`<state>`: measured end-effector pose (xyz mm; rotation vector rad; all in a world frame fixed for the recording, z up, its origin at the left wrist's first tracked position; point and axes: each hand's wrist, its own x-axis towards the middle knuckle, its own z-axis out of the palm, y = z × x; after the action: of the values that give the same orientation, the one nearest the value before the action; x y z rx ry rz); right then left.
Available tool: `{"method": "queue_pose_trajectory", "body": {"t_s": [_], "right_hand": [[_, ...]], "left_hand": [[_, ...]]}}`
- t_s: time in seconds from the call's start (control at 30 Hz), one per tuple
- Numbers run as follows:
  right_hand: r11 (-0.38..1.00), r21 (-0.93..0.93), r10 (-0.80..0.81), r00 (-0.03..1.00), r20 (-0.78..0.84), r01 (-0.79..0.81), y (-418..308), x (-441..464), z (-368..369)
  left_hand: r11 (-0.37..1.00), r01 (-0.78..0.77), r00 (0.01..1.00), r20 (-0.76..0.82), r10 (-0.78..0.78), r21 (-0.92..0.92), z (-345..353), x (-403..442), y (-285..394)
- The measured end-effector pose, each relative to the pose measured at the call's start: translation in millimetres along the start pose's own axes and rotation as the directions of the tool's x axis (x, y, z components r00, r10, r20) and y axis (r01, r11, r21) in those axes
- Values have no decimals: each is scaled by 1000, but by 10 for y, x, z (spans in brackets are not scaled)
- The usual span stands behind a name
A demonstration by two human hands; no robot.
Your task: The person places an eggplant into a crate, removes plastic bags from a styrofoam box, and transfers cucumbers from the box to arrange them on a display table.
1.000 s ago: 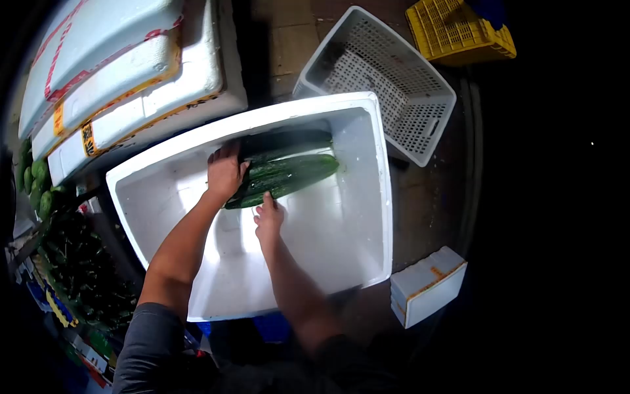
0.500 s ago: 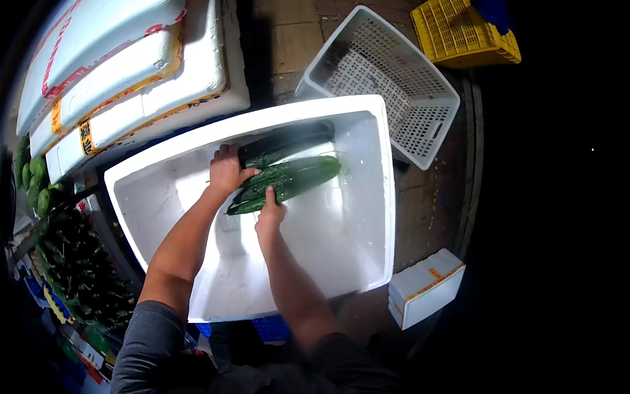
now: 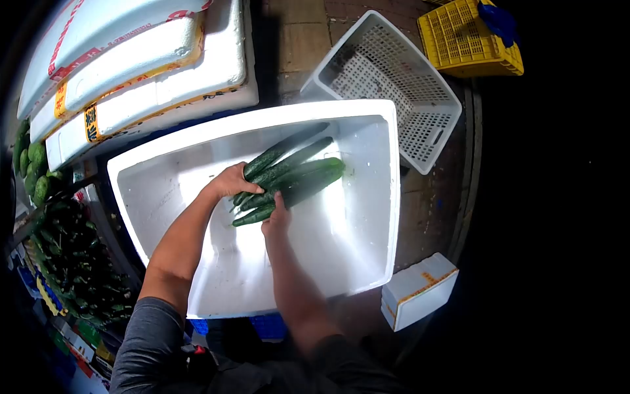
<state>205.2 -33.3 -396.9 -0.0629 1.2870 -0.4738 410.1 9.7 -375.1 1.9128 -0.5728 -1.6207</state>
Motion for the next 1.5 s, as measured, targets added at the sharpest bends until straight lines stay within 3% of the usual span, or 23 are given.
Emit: {"method": "queue_pose_trajectory", "body": {"t_s": [0.1, 0.23, 0.37, 0.43, 0.47, 0.5, 0.57, 0.6, 0.63, 0.67, 0.73, 0.77, 0.8, 0.83, 0.9, 1.1, 1.13, 1.17, 1.3, 1.37, 1.43, 1.5], "right_hand": [[1000, 14, -10, 996, 91, 9, -69, -72, -62], [997, -63, 55, 969, 240, -41, -255, -344, -109], [917, -396, 80, 950, 302, 48, -537, -877, 72], [937, -350, 265, 700, 663, -23, -679, -1004, 44], [885, -464, 301, 794, 529, -27, -581, -627, -387], [899, -435, 222, 916, 336, -58, -563, -778, -278], [902, -404, 305, 885, 352, -150, -652, -999, -289], [941, -273, 294, 882, 369, -199, -670, -1125, -305], [924, -212, 367, 891, 266, -318, -731, -1258, -171], [913, -204, 398, 882, 252, -353, -704, -1182, -290], [901, -277, 415, 848, 331, -333, -802, -1377, -232], [902, -232, 421, 860, 289, -364, -855, -1540, -212], [910, -268, 394, 861, 322, -316, -915, -1565, -289], [916, -282, 358, 900, 248, -287, -1011, -1795, -157], [893, -413, 304, 915, 265, -177, -1111, -2069, -74], [748, -655, 264, 859, 439, 105, -1179, -2667, 491], [721, -678, 280, 834, 475, 145, -1078, -2814, 682], [693, -696, 298, 805, 513, 188, -935, -2986, 891], [473, -815, 458, 697, 552, 334, -169, -3769, 1799], [385, -837, 582, 601, 547, 389, 272, -3944, 2184], [192, -813, 682, 520, 514, 550, 722, -4010, 2562], [180, -794, 763, 427, 485, 581, 1255, -4565, 2905]], "left_hand": [[981, -9, 996, 87, 26, -193, 69, -150, 106], [975, 67, 994, 102, -46, -211, 77, -527, 334], [989, 95, 991, 106, -83, -112, 80, -907, 695], [999, -29, 999, -19, 29, -16, 207, -1008, 608], [997, -75, 995, -61, 77, 33, 373, -912, 450], [994, -109, 988, -108, 108, -4, 409, -1013, 473], [993, 57, 994, -95, -47, 105, 389, -1433, 897], [998, 49, 985, -168, -42, 39, 432, -1645, 1031], [1000, -3, 950, -313, -6, -26, 556, -1721, 1012], [998, -60, 926, -372, 56, 0, 613, -1878, 1060], [999, -27, 906, -421, 38, 31, 658, -2229, 1295], [999, -42, 897, -440, 42, 11, 659, -2446, 1408], [1000, -17, 905, -424, 5, -24, 704, -2570, 1470], [999, -55, 873, -486, 47, -1, 808, -2640, 1491], [989, -130, 834, -546, 75, -64, 946, -2948, 1474], [918, -255, 704, -709, -38, -303, 935, -3911, 1508], [919, -206, 706, -701, -97, -335, 859, -4075, 1459], [911, -239, 611, -782, -127, -335, 812, -4262, 1423], [784, -273, 508, -776, -375, -558, 467, -5021, 1148], [739, -392, 308, -835, -455, -547, 409, -5148, 901], [697, -587, 67, -882, -466, -413, 269, -5414, 708], [602, -719, 41, -886, -463, -348, 1, -5949, 665]]}}
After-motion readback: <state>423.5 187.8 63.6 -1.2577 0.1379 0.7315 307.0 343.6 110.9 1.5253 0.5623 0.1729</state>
